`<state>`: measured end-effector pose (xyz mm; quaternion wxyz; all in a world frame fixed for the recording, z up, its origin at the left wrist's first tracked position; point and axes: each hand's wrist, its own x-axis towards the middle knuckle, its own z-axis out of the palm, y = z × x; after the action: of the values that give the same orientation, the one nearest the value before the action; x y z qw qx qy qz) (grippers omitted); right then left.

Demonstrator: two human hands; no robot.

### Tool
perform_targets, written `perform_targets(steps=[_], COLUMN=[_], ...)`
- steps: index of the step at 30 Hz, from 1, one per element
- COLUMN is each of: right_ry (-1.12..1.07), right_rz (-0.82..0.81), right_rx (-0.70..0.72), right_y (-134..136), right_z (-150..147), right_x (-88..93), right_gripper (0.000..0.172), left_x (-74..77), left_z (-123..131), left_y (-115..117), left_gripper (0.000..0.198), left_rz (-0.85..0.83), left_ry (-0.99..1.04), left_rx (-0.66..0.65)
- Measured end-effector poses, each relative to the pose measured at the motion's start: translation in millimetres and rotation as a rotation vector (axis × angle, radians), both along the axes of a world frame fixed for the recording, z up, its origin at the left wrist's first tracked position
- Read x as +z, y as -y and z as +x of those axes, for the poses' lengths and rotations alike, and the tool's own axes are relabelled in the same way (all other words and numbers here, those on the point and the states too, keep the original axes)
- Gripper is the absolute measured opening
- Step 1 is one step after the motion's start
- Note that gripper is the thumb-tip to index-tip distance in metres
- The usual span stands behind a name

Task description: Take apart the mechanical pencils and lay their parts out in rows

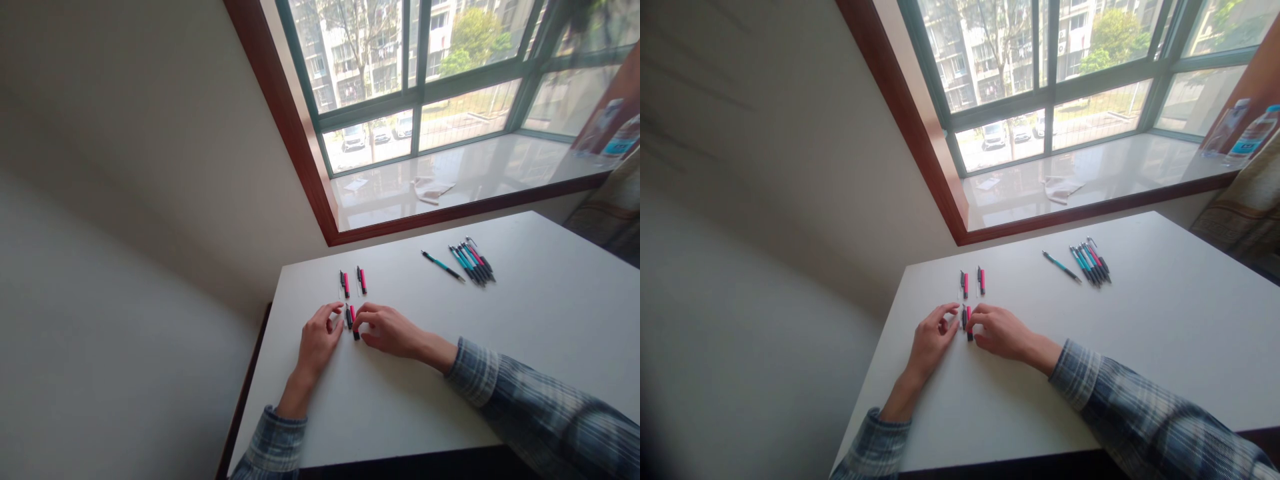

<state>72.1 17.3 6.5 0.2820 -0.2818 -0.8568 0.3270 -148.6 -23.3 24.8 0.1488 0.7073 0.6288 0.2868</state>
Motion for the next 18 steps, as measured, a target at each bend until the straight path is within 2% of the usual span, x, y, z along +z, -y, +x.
perform_targets(steps=[5, 18], right_ry=[0.015, 0.008], right_rz=[-0.003, 0.026], right_rx=[-0.009, -0.018], right_y=[1.4, 0.9], right_z=[0.4, -0.4], right_x=[2.6, 0.8], right_gripper=[0.030, 0.029], left_x=[1.6, 0.8], left_z=[2.3, 4.2], left_y=[-1.3, -3.6], left_gripper=[0.038, 0.033], left_rz=[-0.015, 0.000], left_ry=[0.017, 0.030], left_rx=[0.022, 0.017])
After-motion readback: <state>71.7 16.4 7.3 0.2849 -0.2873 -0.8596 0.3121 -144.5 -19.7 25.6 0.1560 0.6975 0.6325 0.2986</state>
